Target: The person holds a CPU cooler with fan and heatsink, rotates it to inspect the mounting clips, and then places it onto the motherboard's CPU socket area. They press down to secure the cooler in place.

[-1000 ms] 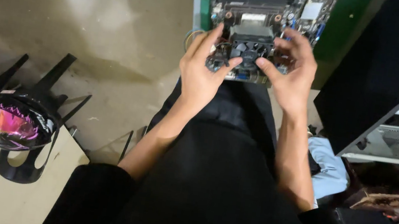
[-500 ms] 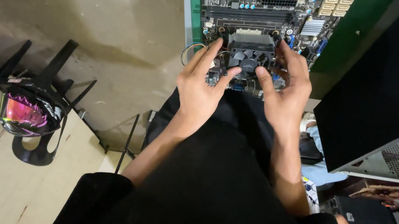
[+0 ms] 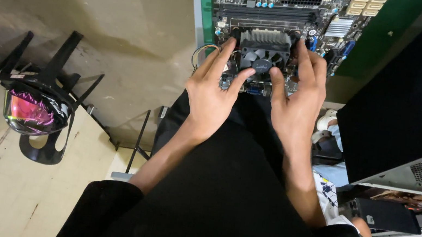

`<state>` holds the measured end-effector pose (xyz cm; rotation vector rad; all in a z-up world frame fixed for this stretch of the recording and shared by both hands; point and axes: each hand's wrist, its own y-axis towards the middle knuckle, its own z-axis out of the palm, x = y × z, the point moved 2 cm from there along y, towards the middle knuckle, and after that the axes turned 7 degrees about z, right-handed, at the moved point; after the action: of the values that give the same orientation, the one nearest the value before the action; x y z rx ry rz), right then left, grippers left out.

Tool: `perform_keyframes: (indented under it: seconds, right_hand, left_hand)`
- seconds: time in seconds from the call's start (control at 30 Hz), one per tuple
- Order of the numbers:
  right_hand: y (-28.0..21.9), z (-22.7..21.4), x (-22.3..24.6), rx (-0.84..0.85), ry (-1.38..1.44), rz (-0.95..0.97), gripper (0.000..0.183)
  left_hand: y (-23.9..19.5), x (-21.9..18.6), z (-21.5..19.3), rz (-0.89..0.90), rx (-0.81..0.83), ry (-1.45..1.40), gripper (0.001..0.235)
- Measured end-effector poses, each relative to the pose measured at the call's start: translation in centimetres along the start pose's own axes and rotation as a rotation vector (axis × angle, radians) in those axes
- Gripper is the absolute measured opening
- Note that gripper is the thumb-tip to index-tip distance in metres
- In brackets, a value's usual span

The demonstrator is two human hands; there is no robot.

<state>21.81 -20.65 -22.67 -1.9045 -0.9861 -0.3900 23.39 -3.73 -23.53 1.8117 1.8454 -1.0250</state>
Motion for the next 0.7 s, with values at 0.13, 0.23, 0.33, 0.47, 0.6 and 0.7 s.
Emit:
perform_keyframes:
  seconds: [0.13,0.23,0.33,0.47,0.6,0.7]
  right_hand:
    - [-0.1,0.0,-0.1,-0.007,-0.032,-0.017,0.051]
    - [-0.2,-0.2,0.7,0.043,-0.110,-0.008,0.055]
    - [-0.2,-0.5,0.4,0.101,-0.115,-0.007,0.064]
    - [0.1,-0.9,-1.1,0.158,-0.233,-0.087,0.091]
    - [0.4,-2.1,-1.7,0.222,-0.290,-0.207,0.098]
    - [0.0,-1.5,-2.7,0.171,-0.363,-0.232,0.095]
  left_hand:
    - [-0.2,0.2,0.2,0.021,-0.020,0.017,0.054]
    - [-0.6,0.3,0.2,0.042,0.063,0.054,0.051]
    - [-0.9,0.7,0.4,0.064,0.037,0.057,0.053]
    - [-1.1,1.1,0.5,0.075,0.043,0.039,0.051]
    - [-1.3,1.2,0.6,0.077,0.054,0.045,0.050]
    - [-1.5,1.8,1.1,0.114,0.058,0.082,0.052]
